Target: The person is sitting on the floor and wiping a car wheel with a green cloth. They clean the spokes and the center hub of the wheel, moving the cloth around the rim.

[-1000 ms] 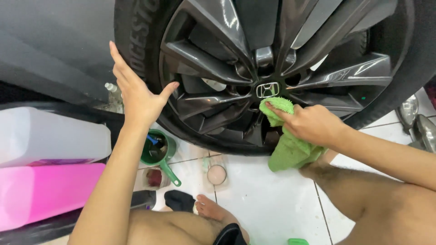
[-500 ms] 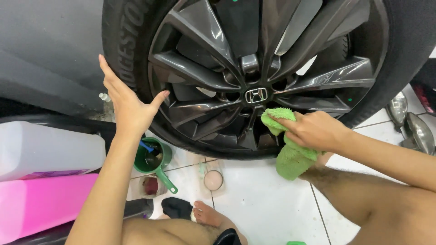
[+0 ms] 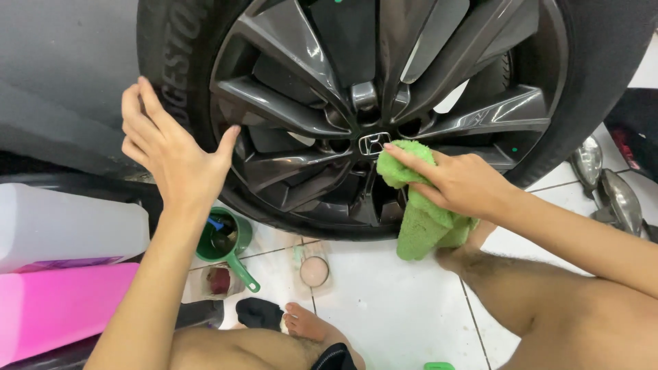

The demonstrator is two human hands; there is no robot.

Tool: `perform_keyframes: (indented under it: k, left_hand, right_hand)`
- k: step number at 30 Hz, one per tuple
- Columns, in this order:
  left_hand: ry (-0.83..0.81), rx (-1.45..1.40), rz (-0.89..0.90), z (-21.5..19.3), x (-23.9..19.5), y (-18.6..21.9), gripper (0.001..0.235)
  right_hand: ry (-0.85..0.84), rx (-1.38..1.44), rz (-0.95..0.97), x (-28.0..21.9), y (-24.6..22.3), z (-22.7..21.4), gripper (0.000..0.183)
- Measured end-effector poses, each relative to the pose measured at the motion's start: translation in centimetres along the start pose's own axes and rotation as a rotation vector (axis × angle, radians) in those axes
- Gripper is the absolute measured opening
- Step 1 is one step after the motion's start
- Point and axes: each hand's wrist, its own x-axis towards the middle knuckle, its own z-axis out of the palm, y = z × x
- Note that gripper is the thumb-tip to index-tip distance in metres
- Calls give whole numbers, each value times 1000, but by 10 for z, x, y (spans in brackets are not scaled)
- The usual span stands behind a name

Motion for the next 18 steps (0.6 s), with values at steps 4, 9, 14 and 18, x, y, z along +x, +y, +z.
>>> perform_keyframes:
  k: [4,9,14,18]
  left_hand:
    - [269,-154,325,-21,-3,53,59]
    - [-303,-826,411,10,-33,102,27]
    - [-577,-902,278,27,-41,116,16]
    - [-703,-921,68,32,-41,122,11]
  right_hand:
    - [119,-148,-88,3,-3,12,70]
    - [64,-239,-103,-2,-28,-8,73]
    - [173,-301,-179,0,-19,15,66]
    - [233,-353,-201,-1,-19,16,66]
